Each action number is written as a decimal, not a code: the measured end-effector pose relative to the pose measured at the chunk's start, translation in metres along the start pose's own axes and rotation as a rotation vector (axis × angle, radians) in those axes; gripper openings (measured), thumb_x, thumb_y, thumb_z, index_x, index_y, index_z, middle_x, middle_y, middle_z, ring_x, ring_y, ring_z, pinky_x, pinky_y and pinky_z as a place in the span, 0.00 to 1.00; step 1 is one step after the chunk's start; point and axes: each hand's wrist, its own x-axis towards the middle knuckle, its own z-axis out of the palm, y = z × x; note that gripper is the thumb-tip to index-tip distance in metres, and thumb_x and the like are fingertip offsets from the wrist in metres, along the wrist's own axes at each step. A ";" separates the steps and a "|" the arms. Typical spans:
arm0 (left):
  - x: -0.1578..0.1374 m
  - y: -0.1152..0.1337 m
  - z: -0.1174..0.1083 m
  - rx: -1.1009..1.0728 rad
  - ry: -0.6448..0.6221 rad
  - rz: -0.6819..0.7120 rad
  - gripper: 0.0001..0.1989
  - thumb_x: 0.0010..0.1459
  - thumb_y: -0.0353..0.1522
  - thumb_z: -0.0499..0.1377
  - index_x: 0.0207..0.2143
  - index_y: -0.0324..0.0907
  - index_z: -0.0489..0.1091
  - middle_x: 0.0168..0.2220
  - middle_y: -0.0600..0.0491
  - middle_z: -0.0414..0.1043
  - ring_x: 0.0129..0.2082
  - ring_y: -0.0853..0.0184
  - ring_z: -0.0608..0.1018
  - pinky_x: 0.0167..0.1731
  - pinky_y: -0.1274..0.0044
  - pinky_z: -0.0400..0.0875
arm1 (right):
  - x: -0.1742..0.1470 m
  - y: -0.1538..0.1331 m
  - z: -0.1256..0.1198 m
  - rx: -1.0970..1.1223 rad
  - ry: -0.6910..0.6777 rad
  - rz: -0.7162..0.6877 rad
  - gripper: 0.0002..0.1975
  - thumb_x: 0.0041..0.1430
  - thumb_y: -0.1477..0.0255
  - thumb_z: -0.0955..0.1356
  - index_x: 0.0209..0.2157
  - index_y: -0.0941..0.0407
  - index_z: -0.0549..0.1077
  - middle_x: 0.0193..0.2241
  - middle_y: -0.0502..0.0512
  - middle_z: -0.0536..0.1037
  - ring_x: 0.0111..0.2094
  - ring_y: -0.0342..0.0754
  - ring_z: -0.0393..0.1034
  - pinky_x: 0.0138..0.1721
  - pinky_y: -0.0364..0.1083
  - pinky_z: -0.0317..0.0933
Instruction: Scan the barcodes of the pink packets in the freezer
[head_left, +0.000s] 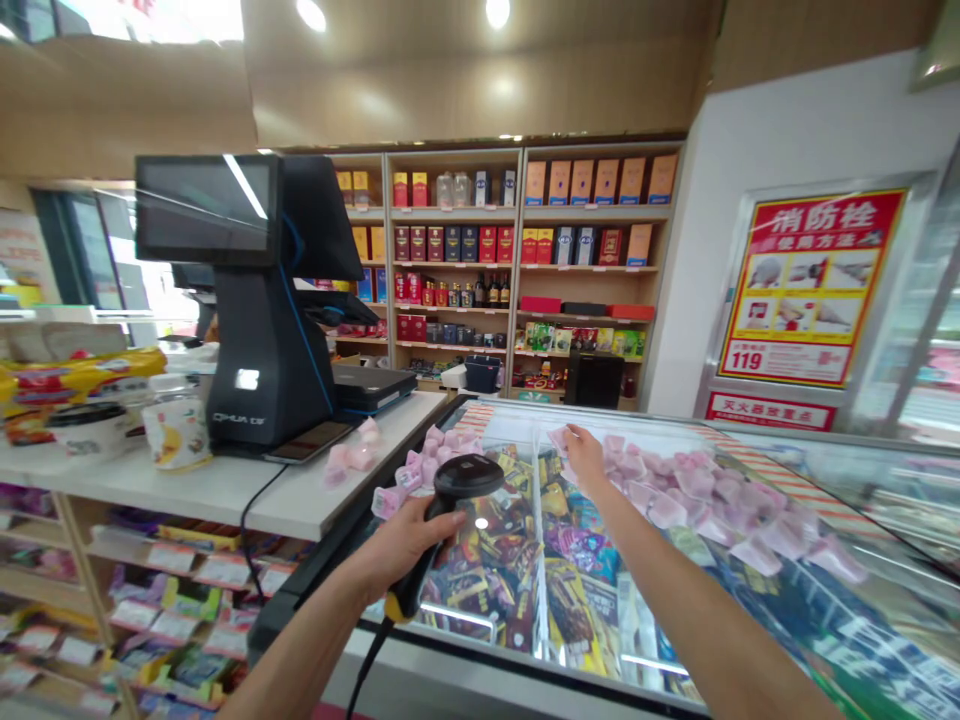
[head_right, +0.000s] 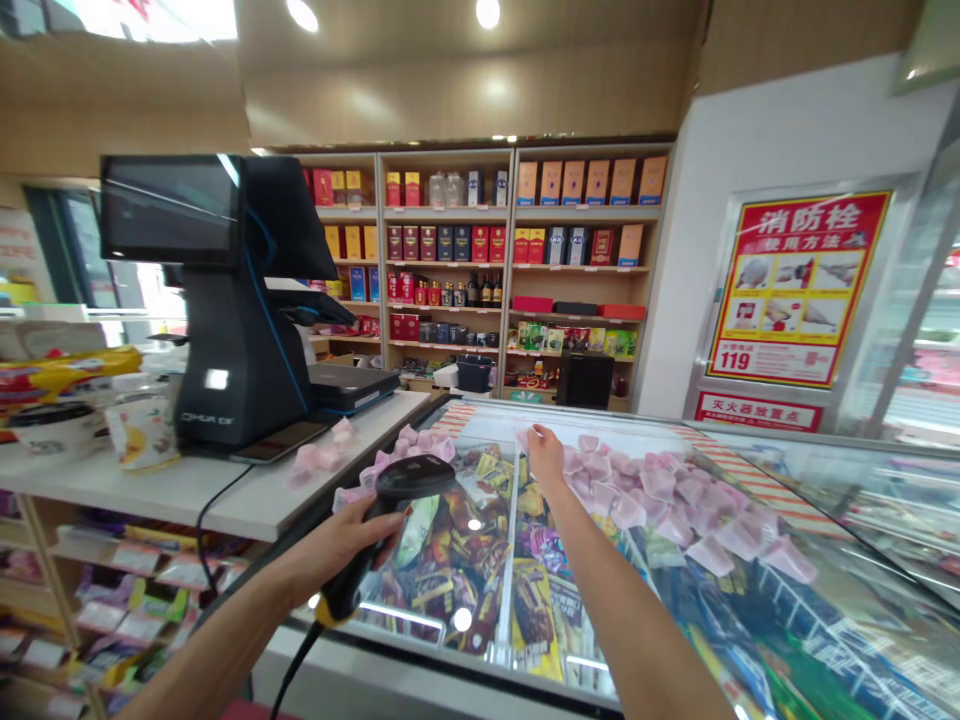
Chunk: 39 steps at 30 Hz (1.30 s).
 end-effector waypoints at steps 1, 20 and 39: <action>0.000 -0.001 -0.002 -0.009 0.013 -0.011 0.14 0.45 0.42 0.54 0.21 0.39 0.60 0.15 0.60 0.61 0.16 0.75 0.62 0.20 0.81 0.54 | 0.004 0.001 -0.007 -0.137 0.054 -0.049 0.21 0.45 0.64 0.59 0.39 0.61 0.68 0.27 0.56 0.73 0.29 0.48 0.66 0.31 0.45 0.57; -0.037 -0.020 -0.066 0.026 0.295 -0.125 0.17 0.43 0.45 0.55 0.20 0.39 0.61 0.15 0.59 0.61 0.16 0.75 0.62 0.18 0.81 0.55 | -0.026 -0.011 -0.012 -0.788 0.132 -0.328 0.18 0.45 0.74 0.59 0.41 0.57 0.67 0.39 0.58 0.71 0.44 0.54 0.57 0.44 0.53 0.43; -0.079 -0.043 -0.101 -0.055 0.415 -0.208 0.17 0.42 0.45 0.56 0.20 0.39 0.62 0.15 0.60 0.61 0.15 0.75 0.63 0.17 0.82 0.56 | -0.136 -0.043 0.159 -0.426 -0.575 -0.359 0.08 0.45 0.75 0.62 0.27 0.55 0.72 0.27 0.52 0.76 0.31 0.45 0.68 0.31 0.42 0.56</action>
